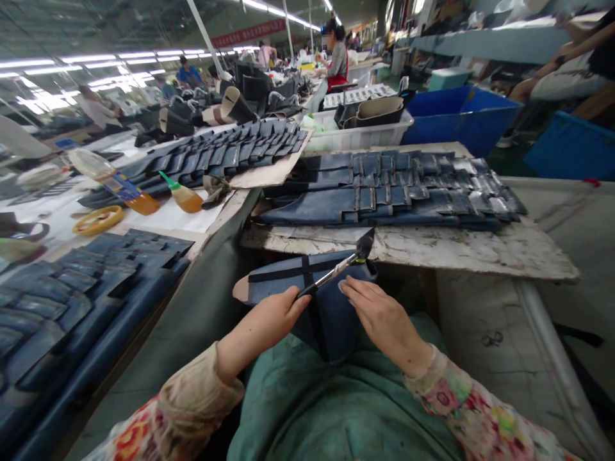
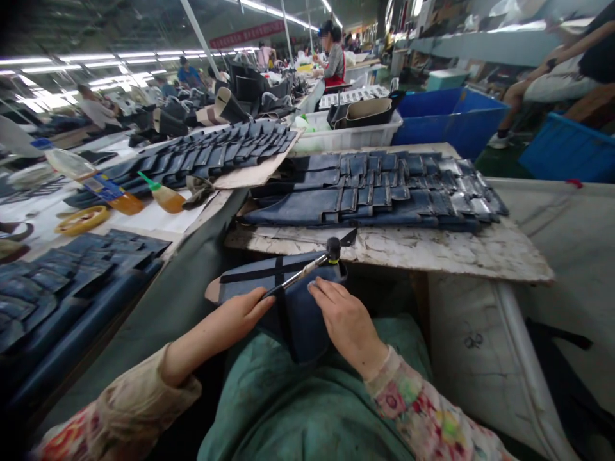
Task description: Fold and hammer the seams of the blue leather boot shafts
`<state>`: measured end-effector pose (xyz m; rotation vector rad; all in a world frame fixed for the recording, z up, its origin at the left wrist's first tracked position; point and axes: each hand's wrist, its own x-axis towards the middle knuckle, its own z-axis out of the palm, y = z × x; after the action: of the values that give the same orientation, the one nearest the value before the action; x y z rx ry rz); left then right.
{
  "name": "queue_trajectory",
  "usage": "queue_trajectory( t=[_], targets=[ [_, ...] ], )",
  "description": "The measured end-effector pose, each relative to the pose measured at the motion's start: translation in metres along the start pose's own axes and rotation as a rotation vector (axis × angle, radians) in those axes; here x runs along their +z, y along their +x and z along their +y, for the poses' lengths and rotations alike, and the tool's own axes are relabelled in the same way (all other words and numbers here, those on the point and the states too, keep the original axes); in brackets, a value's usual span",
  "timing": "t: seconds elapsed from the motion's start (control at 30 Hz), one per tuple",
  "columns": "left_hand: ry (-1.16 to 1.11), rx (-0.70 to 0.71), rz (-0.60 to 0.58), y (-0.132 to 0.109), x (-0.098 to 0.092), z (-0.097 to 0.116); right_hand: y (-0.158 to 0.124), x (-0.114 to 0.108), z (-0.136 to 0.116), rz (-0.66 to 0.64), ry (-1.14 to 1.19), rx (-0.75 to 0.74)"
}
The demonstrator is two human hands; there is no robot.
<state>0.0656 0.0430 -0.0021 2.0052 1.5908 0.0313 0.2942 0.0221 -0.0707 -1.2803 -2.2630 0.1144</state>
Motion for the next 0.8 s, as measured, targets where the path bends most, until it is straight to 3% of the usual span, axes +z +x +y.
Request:
queue_trajectory(
  t=[0.2, 0.53, 0.63, 0.8],
  targets=[
    [0.055, 0.016, 0.031, 0.0, -0.005, 0.002, 0.0, -0.002, 0.0, -0.016, 0.005, 0.001],
    [-0.005, -0.052, 0.008, -0.027, 0.0, -0.007, -0.001, 0.0, 0.001, 0.032, 0.022, -0.014],
    [-0.059, -0.13, 0.005, -0.044, -0.004, -0.019, -0.003, -0.001, 0.003, 0.04, 0.022, -0.022],
    [-0.133, -0.289, 0.159, -0.089, -0.012, -0.061, -0.005, 0.0, 0.004, 0.047, 0.031, -0.033]
  ],
)
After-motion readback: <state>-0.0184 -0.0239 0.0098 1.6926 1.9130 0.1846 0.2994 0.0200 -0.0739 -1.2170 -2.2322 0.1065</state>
